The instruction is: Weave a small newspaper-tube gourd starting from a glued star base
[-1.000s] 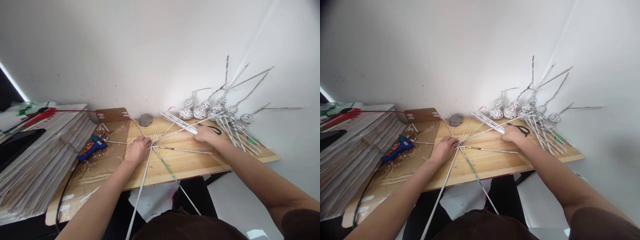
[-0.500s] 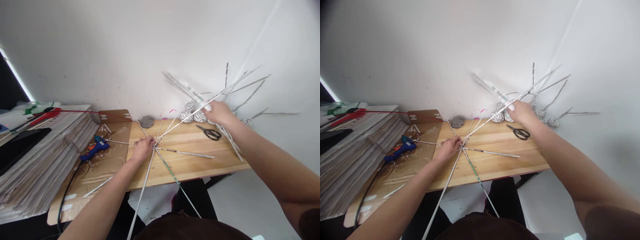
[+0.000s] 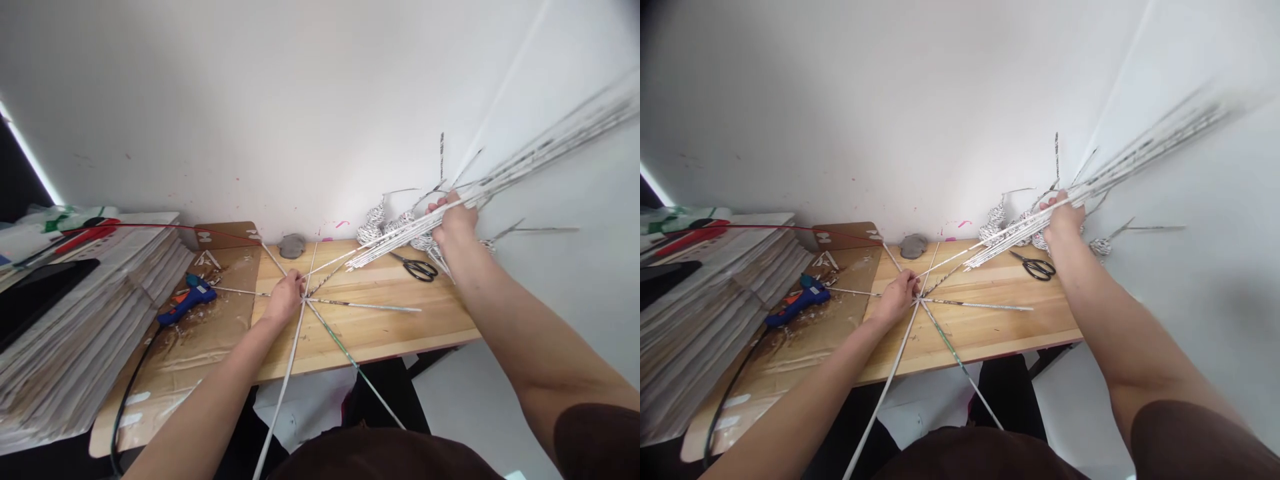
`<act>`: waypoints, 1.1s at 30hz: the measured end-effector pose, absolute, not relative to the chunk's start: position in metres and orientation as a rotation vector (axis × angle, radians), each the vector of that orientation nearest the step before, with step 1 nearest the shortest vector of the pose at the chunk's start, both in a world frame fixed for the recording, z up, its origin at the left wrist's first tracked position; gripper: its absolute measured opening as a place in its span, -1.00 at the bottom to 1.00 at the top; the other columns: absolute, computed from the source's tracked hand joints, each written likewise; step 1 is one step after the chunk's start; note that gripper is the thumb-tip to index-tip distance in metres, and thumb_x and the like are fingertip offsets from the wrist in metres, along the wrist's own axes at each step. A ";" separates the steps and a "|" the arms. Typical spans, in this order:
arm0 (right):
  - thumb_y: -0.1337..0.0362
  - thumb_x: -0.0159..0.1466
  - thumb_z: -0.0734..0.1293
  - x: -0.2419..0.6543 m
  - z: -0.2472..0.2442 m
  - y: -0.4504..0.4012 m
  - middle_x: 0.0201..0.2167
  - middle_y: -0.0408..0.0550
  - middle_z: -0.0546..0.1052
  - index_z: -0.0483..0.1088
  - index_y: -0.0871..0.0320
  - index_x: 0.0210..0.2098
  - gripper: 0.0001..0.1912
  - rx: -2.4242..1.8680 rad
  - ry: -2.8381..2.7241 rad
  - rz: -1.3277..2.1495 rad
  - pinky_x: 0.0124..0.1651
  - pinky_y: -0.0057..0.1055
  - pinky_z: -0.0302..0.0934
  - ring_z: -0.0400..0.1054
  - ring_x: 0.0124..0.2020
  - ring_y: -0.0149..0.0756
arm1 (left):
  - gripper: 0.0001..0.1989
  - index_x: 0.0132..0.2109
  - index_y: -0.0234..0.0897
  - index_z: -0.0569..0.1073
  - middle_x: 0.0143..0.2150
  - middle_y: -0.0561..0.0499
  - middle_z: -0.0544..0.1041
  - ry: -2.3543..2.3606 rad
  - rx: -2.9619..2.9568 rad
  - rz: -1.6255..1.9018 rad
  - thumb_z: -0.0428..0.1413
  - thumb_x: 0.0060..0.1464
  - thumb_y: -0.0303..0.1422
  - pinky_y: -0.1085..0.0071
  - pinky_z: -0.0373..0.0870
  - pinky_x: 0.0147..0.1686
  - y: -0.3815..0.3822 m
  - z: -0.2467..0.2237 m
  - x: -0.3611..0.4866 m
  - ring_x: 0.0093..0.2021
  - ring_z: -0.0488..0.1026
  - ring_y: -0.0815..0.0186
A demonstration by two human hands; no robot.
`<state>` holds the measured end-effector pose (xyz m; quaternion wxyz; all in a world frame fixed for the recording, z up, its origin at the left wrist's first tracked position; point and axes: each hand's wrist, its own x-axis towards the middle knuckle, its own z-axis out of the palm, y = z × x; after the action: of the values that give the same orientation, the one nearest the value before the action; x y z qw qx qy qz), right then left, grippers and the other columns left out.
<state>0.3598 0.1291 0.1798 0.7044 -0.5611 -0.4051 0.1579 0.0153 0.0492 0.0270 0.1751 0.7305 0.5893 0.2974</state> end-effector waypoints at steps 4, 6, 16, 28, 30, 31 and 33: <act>0.39 0.38 0.05 0.363 0.144 0.117 -0.57 -0.29 0.22 0.03 0.03 -0.38 -0.80 -1.266 -0.665 0.519 -0.30 -0.50 0.33 0.35 -0.49 -0.46 | -0.84 -0.23 -0.26 0.40 -0.20 -0.15 0.57 1.726 2.169 0.743 -0.06 0.25 -0.36 0.32 0.34 -0.09 0.051 0.033 0.020 -0.14 0.49 0.20; 0.35 0.36 0.13 0.364 0.132 0.109 -0.58 -0.27 0.24 0.07 0.04 -0.40 -0.80 -1.270 -0.627 0.600 -0.29 -0.50 0.35 0.37 -0.46 -0.43 | -0.83 -0.28 -0.26 0.44 -0.19 -0.16 0.58 1.753 2.205 0.679 0.04 0.20 -0.27 0.29 0.34 -0.06 0.052 0.034 0.023 -0.10 0.49 0.15; 0.25 0.23 0.34 0.374 0.094 0.087 -0.58 -0.22 0.38 0.27 0.11 -0.41 -0.84 -1.271 -0.619 0.816 -0.53 -0.55 0.23 0.25 -0.60 -0.45 | -0.85 -0.29 -0.29 0.51 -0.21 -0.19 0.60 1.906 2.244 0.533 0.04 0.11 -0.40 0.30 0.37 -0.16 0.053 0.046 0.047 -0.16 0.53 0.11; 0.04 0.33 0.30 0.299 0.063 0.103 -0.62 -0.27 0.36 0.27 0.09 -0.41 -0.70 -1.172 -0.881 0.948 -0.59 -0.56 0.20 0.23 -0.60 -0.46 | -0.85 -0.15 -0.22 0.47 -0.21 -0.07 0.57 1.898 2.411 1.054 0.05 0.16 -0.35 0.34 0.36 -0.14 0.023 0.076 0.035 -0.15 0.50 0.16; 0.04 0.36 0.27 0.278 0.051 0.108 -0.53 -0.22 0.43 0.33 0.12 -0.35 -0.71 -1.170 -0.974 0.956 -0.50 -0.49 0.31 0.32 -0.52 -0.42 | -0.86 -0.15 -0.21 0.47 -0.23 -0.06 0.56 1.852 2.428 1.087 0.07 0.14 -0.36 0.34 0.36 -0.13 0.022 0.074 0.034 -0.18 0.50 0.17; 0.05 0.38 0.25 0.268 0.044 0.111 -0.44 -0.17 0.47 0.37 0.16 -0.26 -0.71 -1.160 -1.033 0.949 -0.43 -0.44 0.36 0.37 -0.46 -0.40 | -0.86 -0.16 -0.21 0.47 -0.25 -0.05 0.56 1.846 2.429 1.092 0.07 0.14 -0.35 0.35 0.36 -0.13 0.022 0.073 0.034 -0.19 0.50 0.17; 0.11 0.39 0.27 0.251 0.033 0.119 -0.22 -0.07 0.51 0.41 0.22 -0.09 -0.70 -1.132 -1.171 0.914 -0.29 -0.36 0.41 0.43 -0.32 -0.35 | -0.87 -0.18 -0.20 0.47 -0.28 -0.04 0.55 1.857 2.427 1.077 0.07 0.15 -0.32 0.34 0.36 -0.14 0.024 0.070 0.032 -0.21 0.49 0.17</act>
<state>0.2510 0.1185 0.0333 0.5948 -0.4874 -0.5039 0.3933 0.0317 0.0244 0.0704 -0.0493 0.7481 0.5723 0.3321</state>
